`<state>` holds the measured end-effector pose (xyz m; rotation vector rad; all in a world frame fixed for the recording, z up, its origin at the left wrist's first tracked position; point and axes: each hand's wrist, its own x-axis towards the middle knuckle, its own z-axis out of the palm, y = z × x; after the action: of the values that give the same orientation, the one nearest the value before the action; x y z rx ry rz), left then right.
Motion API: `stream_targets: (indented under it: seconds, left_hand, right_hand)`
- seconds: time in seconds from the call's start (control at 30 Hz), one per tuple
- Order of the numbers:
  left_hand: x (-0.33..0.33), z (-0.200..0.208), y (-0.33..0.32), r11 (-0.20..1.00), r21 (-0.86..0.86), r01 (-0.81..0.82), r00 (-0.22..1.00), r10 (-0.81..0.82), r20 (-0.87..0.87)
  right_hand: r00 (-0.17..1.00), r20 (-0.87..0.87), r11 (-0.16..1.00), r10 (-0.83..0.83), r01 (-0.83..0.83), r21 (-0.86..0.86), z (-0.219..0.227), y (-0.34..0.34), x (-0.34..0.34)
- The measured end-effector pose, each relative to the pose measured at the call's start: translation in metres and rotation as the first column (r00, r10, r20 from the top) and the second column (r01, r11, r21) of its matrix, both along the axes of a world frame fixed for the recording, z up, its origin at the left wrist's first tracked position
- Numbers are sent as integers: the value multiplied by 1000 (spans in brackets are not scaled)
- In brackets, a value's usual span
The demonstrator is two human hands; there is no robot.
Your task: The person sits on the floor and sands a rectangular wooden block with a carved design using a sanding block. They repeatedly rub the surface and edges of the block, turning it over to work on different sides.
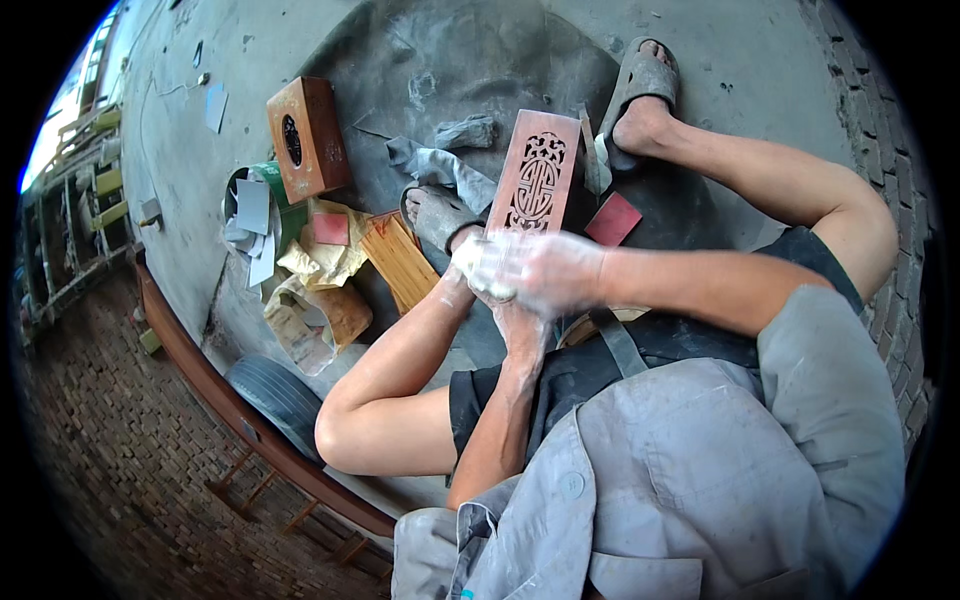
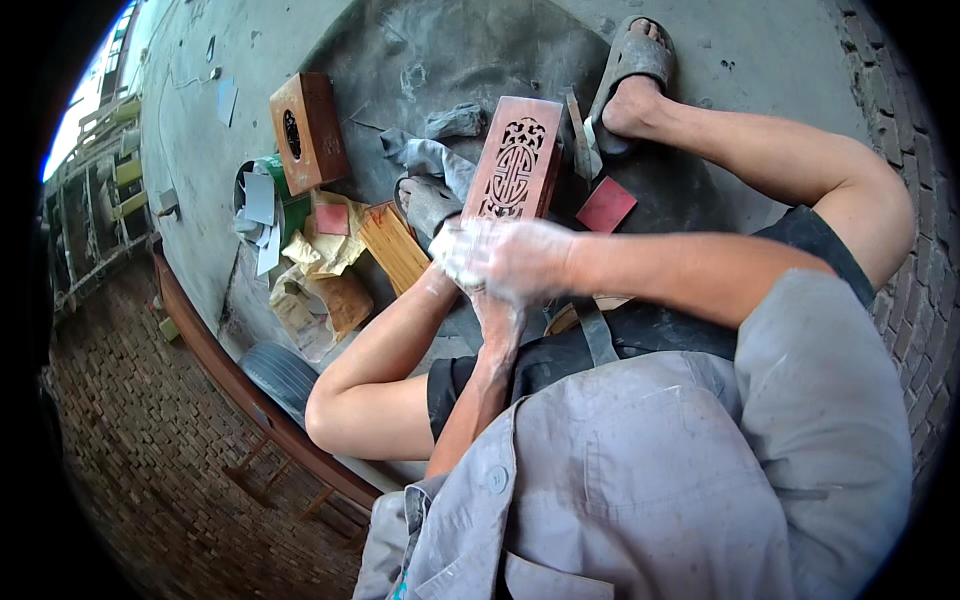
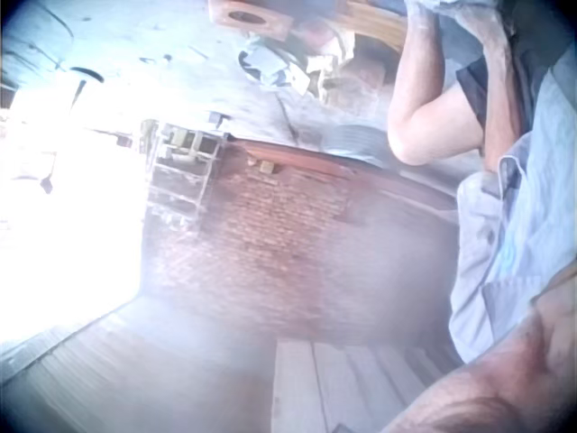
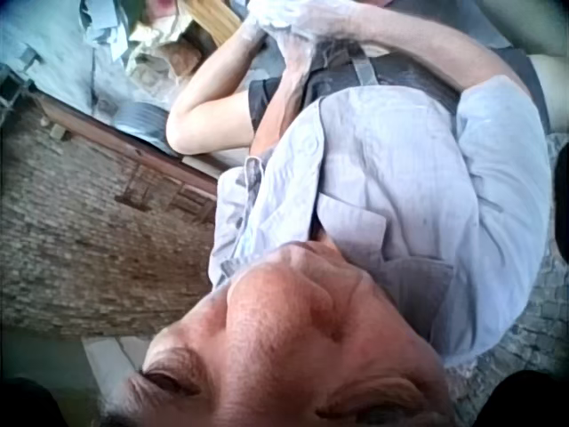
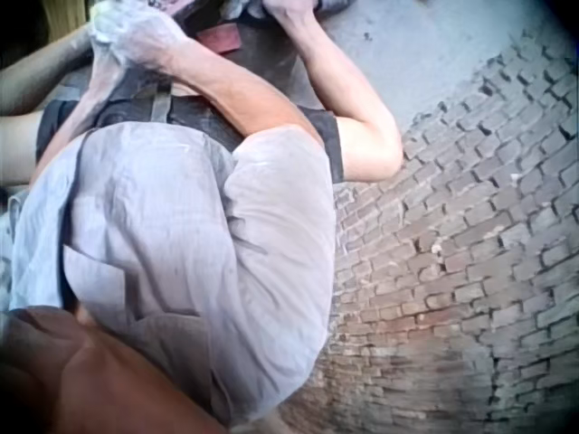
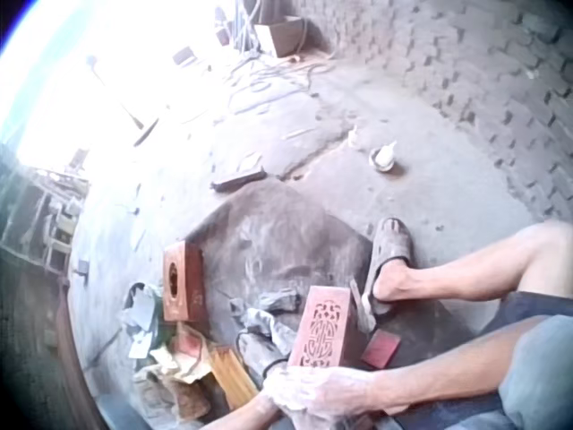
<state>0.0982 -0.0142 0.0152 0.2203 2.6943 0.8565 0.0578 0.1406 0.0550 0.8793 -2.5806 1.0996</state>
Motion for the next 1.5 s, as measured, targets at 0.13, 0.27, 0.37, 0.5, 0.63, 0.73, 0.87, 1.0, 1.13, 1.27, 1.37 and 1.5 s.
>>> stream_targets:
  seconds: [0.13,0.27,0.37,0.5,0.63,0.73,0.87,1.0,1.13,1.27,1.37,1.5]
  left_hand:
    - [-7,19,-1,999,36,35,998,-33,-59]
    - [-1,4,-23,988,-104,118,992,-122,-36]
    - [1,-11,-30,982,-41,185,983,-185,0]
    - [-5,-17,-29,980,-71,184,983,-185,-2]
    - [-11,-33,-34,988,-2,156,988,-156,1]
    - [-6,-27,-39,986,-64,155,987,-158,-31]
    - [-10,-21,-36,983,-41,180,984,-180,10]
    - [-9,-31,-42,970,-33,242,969,-243,-36]
    - [-14,-9,-31,957,-52,285,958,-286,-11]
    - [-9,-31,-44,972,-9,236,970,-235,58]
    - [-9,-28,-41,978,-29,208,977,-206,46]
    - [-1,-13,-30,989,-32,145,989,-145,0]
  right_hand:
    - [964,34,923,-265,243,298,-84,91,-75]
    - [869,421,947,-260,145,286,-57,65,-85]
    - [977,-13,968,-213,213,131,-51,35,-34]
    - [912,235,928,-338,281,245,-91,89,-91]
    - [684,449,812,-575,544,210,-97,136,-121]
    - [926,100,923,-363,343,174,-97,126,-111]
    - [911,237,941,-337,327,83,-103,98,-77]
    - [969,9,968,-246,245,59,-62,51,-33]
    - [941,129,924,-312,269,270,-85,75,-58]
    - [791,385,876,-476,386,289,-69,62,-77]
    - [843,199,862,-500,506,25,-72,31,-51]
    - [717,343,788,-607,599,142,-93,50,-83]
